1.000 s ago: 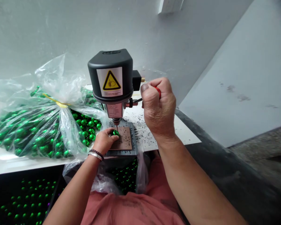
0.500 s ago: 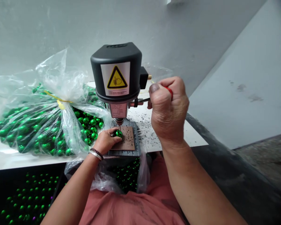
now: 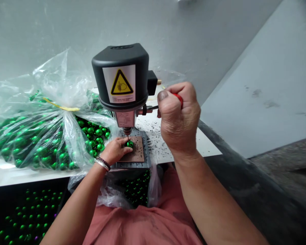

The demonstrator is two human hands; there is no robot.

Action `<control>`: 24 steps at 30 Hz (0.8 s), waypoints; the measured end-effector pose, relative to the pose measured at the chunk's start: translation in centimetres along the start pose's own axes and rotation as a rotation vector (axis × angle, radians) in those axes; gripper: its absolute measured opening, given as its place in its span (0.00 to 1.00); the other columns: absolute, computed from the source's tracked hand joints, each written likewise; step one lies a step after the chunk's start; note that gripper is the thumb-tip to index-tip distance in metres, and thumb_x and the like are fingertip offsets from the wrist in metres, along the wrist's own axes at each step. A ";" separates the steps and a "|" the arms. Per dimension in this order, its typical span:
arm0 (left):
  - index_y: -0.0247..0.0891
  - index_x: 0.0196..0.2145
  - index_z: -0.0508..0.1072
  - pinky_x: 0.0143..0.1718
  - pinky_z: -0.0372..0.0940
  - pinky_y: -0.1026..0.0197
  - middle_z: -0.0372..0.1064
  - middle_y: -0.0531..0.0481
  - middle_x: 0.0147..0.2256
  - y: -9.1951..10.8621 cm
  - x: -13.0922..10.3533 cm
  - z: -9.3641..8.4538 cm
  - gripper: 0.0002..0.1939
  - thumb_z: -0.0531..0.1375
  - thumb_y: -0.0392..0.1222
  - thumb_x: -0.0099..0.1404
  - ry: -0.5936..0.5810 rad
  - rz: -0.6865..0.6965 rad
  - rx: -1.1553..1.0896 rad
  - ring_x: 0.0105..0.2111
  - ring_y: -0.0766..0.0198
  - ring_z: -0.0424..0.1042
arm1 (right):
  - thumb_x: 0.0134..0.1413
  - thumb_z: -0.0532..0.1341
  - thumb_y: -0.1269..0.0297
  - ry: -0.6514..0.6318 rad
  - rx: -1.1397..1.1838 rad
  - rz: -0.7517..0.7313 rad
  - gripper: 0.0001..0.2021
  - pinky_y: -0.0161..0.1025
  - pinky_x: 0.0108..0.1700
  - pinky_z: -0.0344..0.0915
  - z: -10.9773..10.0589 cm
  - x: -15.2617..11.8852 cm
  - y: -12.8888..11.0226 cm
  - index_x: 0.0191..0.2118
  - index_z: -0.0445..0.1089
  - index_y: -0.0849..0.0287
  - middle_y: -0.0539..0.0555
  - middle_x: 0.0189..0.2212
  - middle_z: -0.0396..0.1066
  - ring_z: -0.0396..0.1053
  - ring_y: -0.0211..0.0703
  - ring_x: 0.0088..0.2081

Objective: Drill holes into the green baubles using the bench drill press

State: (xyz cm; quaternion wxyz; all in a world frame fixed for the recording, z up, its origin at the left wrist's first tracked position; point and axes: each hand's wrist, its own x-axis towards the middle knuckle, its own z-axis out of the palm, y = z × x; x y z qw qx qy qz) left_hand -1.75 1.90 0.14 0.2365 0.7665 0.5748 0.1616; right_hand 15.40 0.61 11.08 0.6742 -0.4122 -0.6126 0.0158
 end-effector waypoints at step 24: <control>0.39 0.46 0.72 0.47 0.62 0.60 0.69 0.45 0.49 0.5 -0.5 0.9 0.22 0.58 0.51 0.56 0.072 -0.091 0.068 0.46 0.56 0.69 | 0.49 0.59 0.63 -0.056 -0.234 0.028 0.10 0.29 0.20 0.52 -1.8 -2.6 -1.4 0.24 0.56 0.57 0.43 0.16 0.53 0.50 0.26 0.17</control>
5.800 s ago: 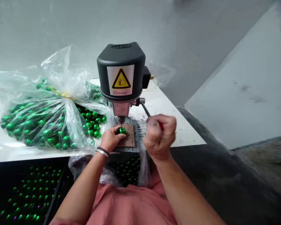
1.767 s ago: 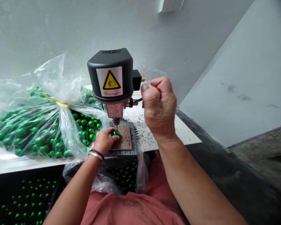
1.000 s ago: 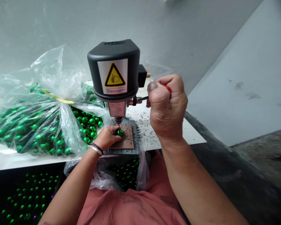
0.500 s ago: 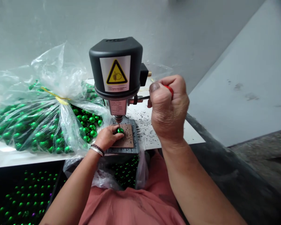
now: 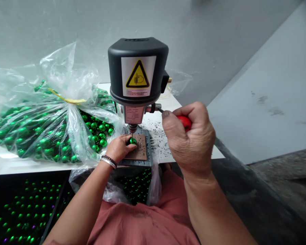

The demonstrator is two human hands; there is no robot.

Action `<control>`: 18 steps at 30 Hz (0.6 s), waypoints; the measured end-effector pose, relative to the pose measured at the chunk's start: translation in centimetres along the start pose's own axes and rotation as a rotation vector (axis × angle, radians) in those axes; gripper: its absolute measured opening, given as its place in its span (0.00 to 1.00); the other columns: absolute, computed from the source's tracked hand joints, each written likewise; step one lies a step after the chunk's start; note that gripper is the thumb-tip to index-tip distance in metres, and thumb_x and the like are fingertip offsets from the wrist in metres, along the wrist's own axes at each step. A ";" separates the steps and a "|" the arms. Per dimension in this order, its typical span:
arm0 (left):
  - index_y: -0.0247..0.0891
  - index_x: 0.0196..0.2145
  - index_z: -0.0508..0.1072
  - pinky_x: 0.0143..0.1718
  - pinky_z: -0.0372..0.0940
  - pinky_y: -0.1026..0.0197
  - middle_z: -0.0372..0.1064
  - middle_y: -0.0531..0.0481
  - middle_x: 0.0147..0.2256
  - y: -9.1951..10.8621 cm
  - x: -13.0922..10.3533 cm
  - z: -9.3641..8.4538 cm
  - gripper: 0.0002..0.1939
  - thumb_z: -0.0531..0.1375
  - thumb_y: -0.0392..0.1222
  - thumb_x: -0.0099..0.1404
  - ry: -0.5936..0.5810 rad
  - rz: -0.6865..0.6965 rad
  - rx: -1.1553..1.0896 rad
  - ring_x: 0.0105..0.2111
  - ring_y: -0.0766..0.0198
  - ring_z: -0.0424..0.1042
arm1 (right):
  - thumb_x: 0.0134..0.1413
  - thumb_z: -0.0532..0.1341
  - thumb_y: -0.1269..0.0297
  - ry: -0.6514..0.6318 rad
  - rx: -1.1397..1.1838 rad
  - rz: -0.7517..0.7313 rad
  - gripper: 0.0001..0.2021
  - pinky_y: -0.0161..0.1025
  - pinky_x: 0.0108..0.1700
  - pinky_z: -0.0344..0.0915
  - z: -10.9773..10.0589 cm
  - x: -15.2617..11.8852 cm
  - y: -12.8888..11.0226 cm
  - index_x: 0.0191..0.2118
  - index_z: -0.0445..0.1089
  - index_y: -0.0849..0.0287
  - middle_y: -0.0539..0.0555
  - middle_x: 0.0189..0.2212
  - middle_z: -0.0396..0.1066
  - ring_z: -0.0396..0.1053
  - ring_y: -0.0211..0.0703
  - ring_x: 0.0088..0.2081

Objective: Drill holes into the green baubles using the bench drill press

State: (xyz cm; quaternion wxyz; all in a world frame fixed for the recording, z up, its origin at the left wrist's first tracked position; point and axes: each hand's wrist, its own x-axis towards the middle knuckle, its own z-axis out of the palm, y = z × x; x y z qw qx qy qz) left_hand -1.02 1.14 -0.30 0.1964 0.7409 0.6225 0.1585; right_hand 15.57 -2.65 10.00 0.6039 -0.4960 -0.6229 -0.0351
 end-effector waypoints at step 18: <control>0.39 0.41 0.75 0.46 0.62 0.60 0.72 0.45 0.45 0.2 -0.1 -0.2 0.17 0.58 0.48 0.56 0.001 0.002 -0.020 0.43 0.55 0.70 | 0.51 0.56 0.68 0.152 -0.004 -0.115 0.03 0.30 0.25 0.59 1.8 -3.1 1.9 0.30 0.59 0.57 0.45 0.21 0.60 0.59 0.29 0.23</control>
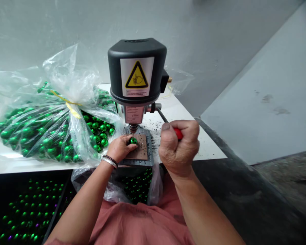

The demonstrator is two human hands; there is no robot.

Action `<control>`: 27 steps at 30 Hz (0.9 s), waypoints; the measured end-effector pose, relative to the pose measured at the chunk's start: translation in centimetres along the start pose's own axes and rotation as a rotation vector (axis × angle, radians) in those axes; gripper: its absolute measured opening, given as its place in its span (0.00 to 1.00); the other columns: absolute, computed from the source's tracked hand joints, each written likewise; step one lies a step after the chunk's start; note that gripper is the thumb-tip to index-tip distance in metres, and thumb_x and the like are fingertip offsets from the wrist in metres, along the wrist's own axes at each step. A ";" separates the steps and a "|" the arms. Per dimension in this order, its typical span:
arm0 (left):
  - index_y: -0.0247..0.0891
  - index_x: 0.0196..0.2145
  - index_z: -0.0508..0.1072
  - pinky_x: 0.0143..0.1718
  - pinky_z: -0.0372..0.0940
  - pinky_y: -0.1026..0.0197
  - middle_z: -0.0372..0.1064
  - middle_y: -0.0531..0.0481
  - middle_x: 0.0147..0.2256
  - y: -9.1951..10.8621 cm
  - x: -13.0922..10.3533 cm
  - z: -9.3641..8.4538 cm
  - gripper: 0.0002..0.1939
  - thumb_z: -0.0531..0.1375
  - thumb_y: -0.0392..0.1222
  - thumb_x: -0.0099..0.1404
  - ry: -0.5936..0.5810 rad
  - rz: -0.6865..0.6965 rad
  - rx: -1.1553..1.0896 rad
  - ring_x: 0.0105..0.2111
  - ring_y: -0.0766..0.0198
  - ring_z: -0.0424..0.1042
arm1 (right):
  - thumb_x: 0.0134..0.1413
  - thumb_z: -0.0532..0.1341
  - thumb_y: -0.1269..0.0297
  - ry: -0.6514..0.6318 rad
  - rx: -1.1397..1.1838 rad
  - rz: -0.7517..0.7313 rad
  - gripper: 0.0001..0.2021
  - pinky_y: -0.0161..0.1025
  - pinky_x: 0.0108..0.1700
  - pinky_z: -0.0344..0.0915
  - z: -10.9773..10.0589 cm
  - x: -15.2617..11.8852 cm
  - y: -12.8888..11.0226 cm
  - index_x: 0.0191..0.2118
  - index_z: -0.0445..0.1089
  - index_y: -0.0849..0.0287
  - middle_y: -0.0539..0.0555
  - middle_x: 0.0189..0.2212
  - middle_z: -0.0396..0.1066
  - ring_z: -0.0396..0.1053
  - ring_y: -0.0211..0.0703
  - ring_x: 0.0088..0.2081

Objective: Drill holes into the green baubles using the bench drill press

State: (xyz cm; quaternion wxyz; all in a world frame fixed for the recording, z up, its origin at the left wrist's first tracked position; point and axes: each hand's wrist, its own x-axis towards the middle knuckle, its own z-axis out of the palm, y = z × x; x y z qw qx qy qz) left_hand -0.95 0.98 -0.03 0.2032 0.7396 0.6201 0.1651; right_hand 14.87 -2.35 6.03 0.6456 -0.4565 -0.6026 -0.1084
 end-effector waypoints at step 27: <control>0.41 0.46 0.72 0.44 0.63 0.64 0.71 0.49 0.43 -0.3 -3.8 -0.6 0.21 0.62 0.46 0.54 0.081 0.060 -0.163 0.40 0.63 0.70 | 0.50 0.55 0.66 -0.008 0.090 0.169 0.09 0.31 0.29 0.59 1.0 6.9 -1.6 0.24 0.54 0.58 0.45 0.19 0.55 0.57 0.30 0.24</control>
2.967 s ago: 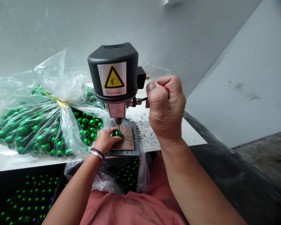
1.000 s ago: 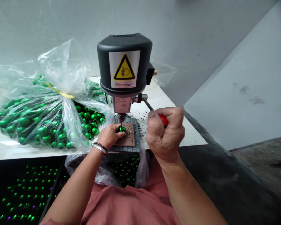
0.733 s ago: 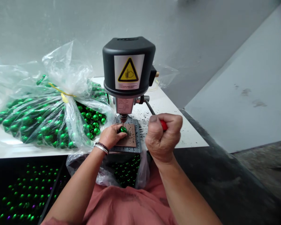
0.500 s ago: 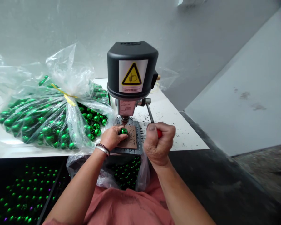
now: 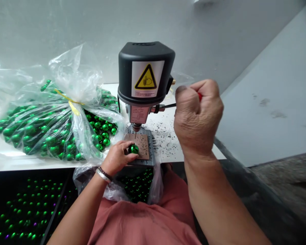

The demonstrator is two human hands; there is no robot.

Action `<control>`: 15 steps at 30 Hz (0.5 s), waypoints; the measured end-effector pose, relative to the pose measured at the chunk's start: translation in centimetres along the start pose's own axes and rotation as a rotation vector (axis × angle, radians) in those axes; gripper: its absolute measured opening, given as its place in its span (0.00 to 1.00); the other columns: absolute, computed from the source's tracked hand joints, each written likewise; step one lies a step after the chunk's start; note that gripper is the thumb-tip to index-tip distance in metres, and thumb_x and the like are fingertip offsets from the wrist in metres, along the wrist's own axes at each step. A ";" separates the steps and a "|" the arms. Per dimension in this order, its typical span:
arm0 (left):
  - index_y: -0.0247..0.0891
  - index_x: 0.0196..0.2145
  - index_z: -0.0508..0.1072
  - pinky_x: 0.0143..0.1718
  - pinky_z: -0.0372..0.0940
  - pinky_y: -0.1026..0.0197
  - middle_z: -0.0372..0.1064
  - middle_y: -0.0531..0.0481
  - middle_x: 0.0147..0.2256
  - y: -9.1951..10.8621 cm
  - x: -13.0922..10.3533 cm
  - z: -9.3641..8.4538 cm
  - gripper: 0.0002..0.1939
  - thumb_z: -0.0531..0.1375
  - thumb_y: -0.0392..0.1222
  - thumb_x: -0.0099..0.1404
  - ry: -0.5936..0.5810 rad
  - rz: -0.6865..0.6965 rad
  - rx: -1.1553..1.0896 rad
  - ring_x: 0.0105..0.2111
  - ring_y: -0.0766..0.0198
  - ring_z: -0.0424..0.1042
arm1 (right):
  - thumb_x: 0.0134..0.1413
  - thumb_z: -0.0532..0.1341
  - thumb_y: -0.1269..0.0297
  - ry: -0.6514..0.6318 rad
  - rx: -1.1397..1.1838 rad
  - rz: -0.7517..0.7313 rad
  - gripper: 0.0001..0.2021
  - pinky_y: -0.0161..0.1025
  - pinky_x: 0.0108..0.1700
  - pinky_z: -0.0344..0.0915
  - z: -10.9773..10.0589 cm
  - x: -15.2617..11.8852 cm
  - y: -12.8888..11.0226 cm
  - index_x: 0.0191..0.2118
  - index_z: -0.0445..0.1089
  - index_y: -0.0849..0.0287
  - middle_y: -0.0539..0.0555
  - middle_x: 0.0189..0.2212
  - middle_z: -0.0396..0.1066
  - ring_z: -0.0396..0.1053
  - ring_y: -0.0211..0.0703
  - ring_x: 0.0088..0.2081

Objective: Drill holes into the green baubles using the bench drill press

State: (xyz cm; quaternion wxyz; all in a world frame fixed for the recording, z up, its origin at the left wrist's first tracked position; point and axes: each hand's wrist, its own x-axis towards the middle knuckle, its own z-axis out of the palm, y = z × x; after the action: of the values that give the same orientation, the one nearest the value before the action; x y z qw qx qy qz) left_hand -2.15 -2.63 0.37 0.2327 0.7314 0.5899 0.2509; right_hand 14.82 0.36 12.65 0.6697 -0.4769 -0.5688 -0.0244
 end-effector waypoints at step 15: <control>0.37 0.48 0.72 0.50 0.61 0.62 0.69 0.46 0.45 0.5 -5.3 -0.5 0.23 0.63 0.46 0.54 -0.165 -0.038 -0.213 0.45 0.60 0.67 | 0.50 0.56 0.69 -0.001 0.037 0.015 0.09 0.27 0.26 0.53 -0.1 -1.0 0.1 0.24 0.53 0.58 0.44 0.19 0.51 0.48 0.26 0.22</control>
State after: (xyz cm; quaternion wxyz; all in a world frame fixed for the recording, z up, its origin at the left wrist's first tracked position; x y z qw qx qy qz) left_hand -3.05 -7.91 0.53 0.3615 0.7095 0.5523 0.2467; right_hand 14.60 -0.21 11.81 0.6783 -0.4685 -0.5660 -0.0085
